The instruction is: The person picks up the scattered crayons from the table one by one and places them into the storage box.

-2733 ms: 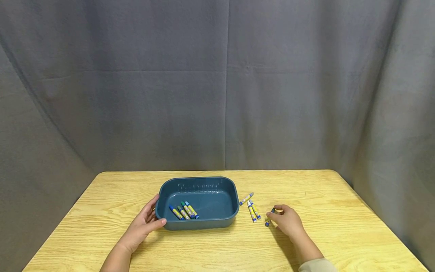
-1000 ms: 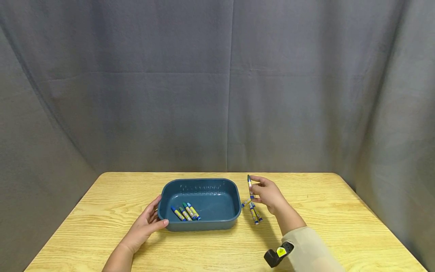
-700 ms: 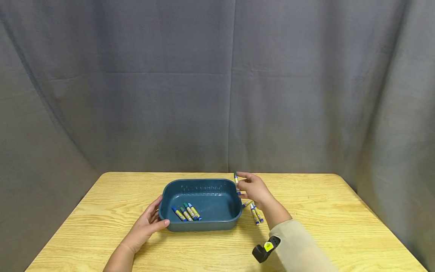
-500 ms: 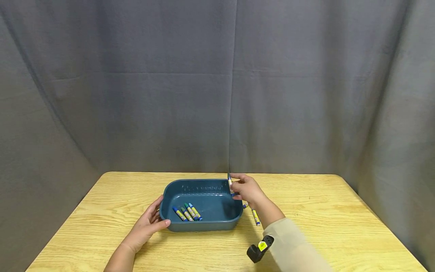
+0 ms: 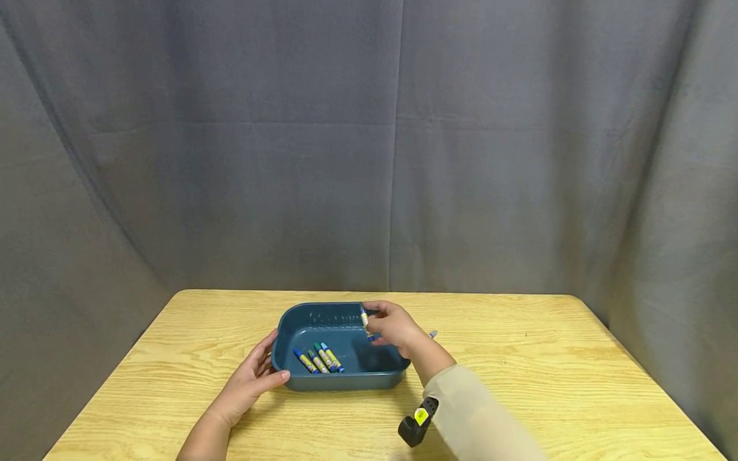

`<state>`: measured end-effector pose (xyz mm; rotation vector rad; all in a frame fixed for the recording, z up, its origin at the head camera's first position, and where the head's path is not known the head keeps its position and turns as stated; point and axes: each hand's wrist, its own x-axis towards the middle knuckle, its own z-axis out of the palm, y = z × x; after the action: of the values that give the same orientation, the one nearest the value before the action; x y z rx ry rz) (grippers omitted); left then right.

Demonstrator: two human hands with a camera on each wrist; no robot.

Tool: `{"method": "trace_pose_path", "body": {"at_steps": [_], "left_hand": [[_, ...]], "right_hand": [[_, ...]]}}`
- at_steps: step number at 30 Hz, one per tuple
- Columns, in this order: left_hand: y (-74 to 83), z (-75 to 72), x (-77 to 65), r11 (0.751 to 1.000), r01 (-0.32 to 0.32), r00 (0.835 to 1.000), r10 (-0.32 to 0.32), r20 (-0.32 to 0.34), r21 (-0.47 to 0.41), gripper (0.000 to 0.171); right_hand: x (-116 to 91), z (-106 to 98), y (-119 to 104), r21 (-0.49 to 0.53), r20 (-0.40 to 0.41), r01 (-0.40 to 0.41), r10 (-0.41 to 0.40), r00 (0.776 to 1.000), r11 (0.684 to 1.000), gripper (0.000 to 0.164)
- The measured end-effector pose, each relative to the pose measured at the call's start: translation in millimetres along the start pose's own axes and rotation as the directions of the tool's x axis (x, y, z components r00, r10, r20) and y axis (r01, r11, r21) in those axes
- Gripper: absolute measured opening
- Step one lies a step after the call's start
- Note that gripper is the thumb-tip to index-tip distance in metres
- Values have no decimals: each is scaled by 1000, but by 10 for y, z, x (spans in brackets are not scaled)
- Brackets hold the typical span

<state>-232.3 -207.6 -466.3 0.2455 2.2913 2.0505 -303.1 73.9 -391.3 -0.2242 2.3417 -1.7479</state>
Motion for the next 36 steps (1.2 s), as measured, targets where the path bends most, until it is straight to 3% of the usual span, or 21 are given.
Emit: {"method": "trace_pose_path", "body": {"at_steps": [13,20,36], "left_hand": [[6,-2,-18,1000,4,1000,-4,7,-8,88],[29,7,-16,1000,-11,1000,11,6,-11,87],[16,13,-6,1000,6,1000,-6,5,0,88]], "right_hand": [[71,252,40,-103,123,-41,53,991,994,50],[86,393,93,-170,127,-61,84,988,984,48],[80,593,144,-314,130,-12,56,990,949,42]]}}
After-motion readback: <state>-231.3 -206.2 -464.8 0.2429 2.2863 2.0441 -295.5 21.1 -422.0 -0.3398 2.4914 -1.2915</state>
